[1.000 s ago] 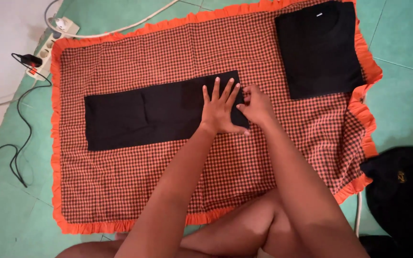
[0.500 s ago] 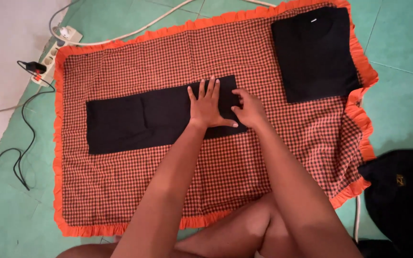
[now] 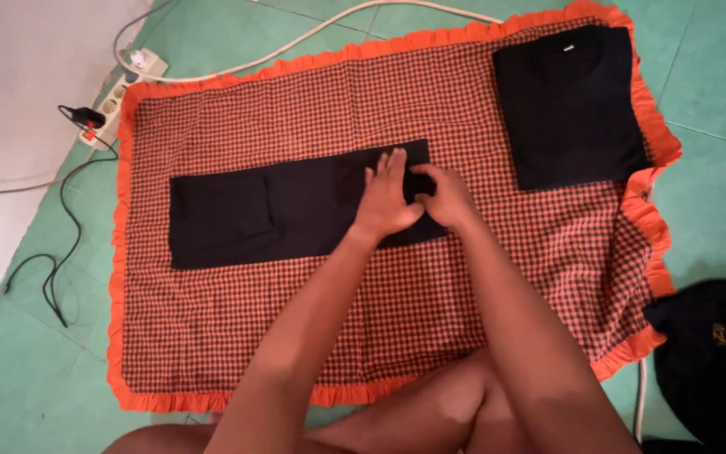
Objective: A person folds a black t-shirt into a neat square on a checkered mat placed on the floor.
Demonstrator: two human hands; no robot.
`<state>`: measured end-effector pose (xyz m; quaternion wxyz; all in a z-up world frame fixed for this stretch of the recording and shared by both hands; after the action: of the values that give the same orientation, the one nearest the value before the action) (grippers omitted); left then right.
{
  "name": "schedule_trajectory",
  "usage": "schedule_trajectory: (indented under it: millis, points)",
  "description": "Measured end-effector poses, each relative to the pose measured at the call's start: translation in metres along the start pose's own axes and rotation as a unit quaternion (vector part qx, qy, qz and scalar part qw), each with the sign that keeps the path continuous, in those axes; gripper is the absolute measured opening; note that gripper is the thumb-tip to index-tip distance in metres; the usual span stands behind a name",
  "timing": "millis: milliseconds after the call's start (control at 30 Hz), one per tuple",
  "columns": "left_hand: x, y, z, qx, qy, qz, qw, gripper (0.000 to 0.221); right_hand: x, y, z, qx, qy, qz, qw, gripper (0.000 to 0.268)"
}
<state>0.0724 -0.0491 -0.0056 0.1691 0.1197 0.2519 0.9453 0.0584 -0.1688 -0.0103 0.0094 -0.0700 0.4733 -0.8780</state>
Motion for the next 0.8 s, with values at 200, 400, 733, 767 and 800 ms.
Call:
schedule_trajectory:
  millis: [200,400,733,767,800]
  points:
    - [0.006,-0.016,-0.036,0.168,-0.045,0.079,0.982,0.084,-0.004,0.012,0.0,-0.067,-0.005,0.01,0.998,0.064]
    - [0.005,-0.023,-0.043,0.21,-0.047,0.094,0.972,0.073,-0.006,0.008,-0.001,-0.064,-0.008,0.046,0.997,0.082]
    - [0.021,0.022,0.061,0.128,0.076,0.088,0.985,0.033,0.002,-0.059,0.006,-0.007,-0.006,0.183,0.983,0.075]
    - [0.017,0.02,0.058,0.13,0.066,0.077,0.986,0.032,0.003,-0.063,0.006,-0.015,0.001,0.199,0.98,0.072]
    - [0.013,0.018,0.055,0.131,0.057,0.068,0.987,0.032,0.005,-0.068,0.005,-0.023,0.008,0.215,0.976,0.069]
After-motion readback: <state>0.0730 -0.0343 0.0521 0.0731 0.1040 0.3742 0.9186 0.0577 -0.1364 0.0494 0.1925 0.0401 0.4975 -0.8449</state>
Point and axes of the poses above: each hand's wrist, its own x-axis away from the middle knuckle, its own z-axis out of the back of the hand, y = z × x, the point moved 9 cm from there along -x, towards the middle knuckle, and after that the axes turned 5 degrees about z, right-handed, at the moved point
